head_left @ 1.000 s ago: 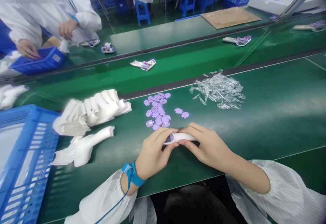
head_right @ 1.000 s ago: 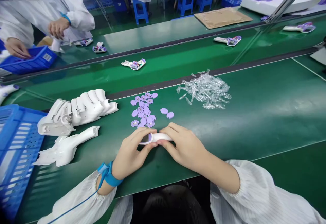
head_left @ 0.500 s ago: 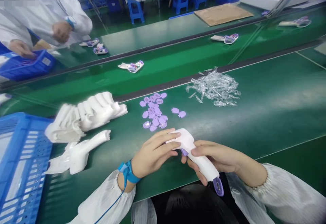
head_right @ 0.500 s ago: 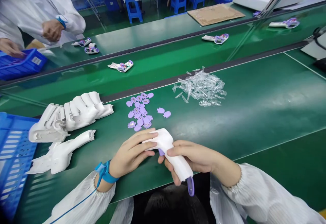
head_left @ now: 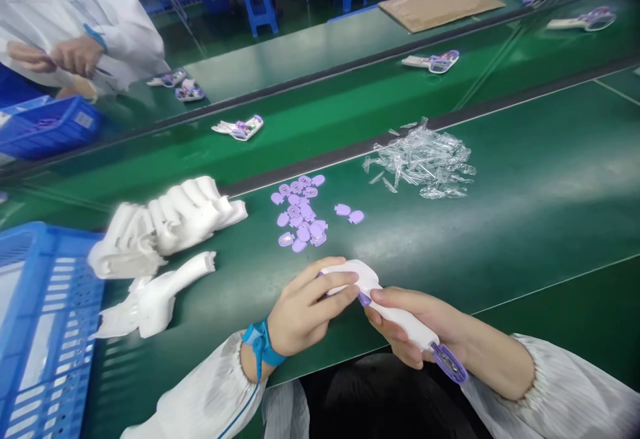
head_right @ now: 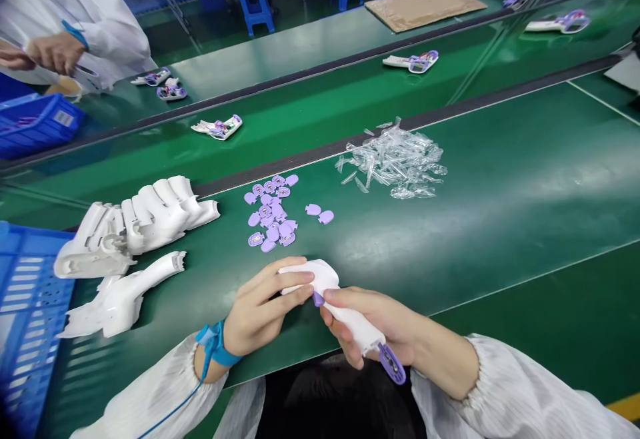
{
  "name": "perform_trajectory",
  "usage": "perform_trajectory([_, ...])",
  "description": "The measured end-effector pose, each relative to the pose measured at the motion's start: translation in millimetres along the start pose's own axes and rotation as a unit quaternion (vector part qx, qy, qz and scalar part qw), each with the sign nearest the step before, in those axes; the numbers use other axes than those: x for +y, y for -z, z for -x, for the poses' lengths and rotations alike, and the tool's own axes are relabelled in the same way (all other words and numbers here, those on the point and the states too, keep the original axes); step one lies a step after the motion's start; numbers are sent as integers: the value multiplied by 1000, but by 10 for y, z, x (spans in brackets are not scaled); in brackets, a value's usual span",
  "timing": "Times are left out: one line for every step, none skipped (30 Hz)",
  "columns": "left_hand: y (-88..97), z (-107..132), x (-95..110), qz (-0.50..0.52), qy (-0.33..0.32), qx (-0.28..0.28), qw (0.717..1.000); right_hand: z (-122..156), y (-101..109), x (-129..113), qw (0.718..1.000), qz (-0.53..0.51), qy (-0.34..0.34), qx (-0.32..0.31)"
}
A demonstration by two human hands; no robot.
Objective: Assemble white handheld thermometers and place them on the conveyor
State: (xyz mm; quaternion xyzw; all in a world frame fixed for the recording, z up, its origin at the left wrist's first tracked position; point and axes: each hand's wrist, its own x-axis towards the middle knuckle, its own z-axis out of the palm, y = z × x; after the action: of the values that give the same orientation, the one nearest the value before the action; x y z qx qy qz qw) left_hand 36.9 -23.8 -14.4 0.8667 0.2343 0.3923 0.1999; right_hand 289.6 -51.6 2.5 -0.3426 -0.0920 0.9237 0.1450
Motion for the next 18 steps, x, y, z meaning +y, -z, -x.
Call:
perform_trajectory([-3,6,5,8,-5,-1,1000,12,-27,2,1000,10,7,3])
perform_trajectory([-6,8,6,16,-6,1,1000,21,-53,-2,1000,17,15,5])
perform_trajectory([-11,5,1,21,-3,8,1000,27,-76,-11,999,23,25,7])
perform_trajectory([-15,-2,-8,27,6,18,999,28,-96,-24,999,25,36,10])
perform_trajectory([-16,-12,-21,32,18,28,999,27,-111,-38,999,23,44,11])
perform_trajectory([-13,-25,-38,37,37,40,998,24,-119,-53,999,16,49,8])
perform_trajectory([-3,-39,-56,40,60,50,996,19,-121,-68,999,6,51,3])
perform_trajectory([12,-53,-75,44,81,56,994,12,-115,-82,999,-7,47,-3])
perform_trajectory([32,-66,-93,49,95,55,993,4,-101,-95,999,-22,40,-10])
perform_trajectory([56,-77,-110,55,102,52,992,-6,-82,-106,999,-37,32,-17])
perform_trajectory([79,-85,-124,64,102,46,992,-19,-57,-115,998,-50,23,-23])
perform_trajectory([100,-91,-136,76,98,39,992,-36,-30,-122,998,-62,12,-28])
perform_trajectory([116,-94,-145,91,93,35,991,-56,-4,-124,997,-71,2,-33])
perform_trajectory([126,-94,-152,104,92,36,990,-79,20,-122,996,-77,-6,-40])
perform_trajectory([130,-92,-157,115,95,42,988,-103,39,-116,996,-80,-13,-47])
perform_trajectory([129,-87,-160,122,98,49,986,-125,52,-108,995,-81,-17,-53])
perform_trajectory([124,-82,-160,127,100,54,985,-143,56,-102,995,-79,-20,-56])
perform_trajectory([116,-77,-157,129,102,59,985,-151,53,-103,995,-72,-19,-59])
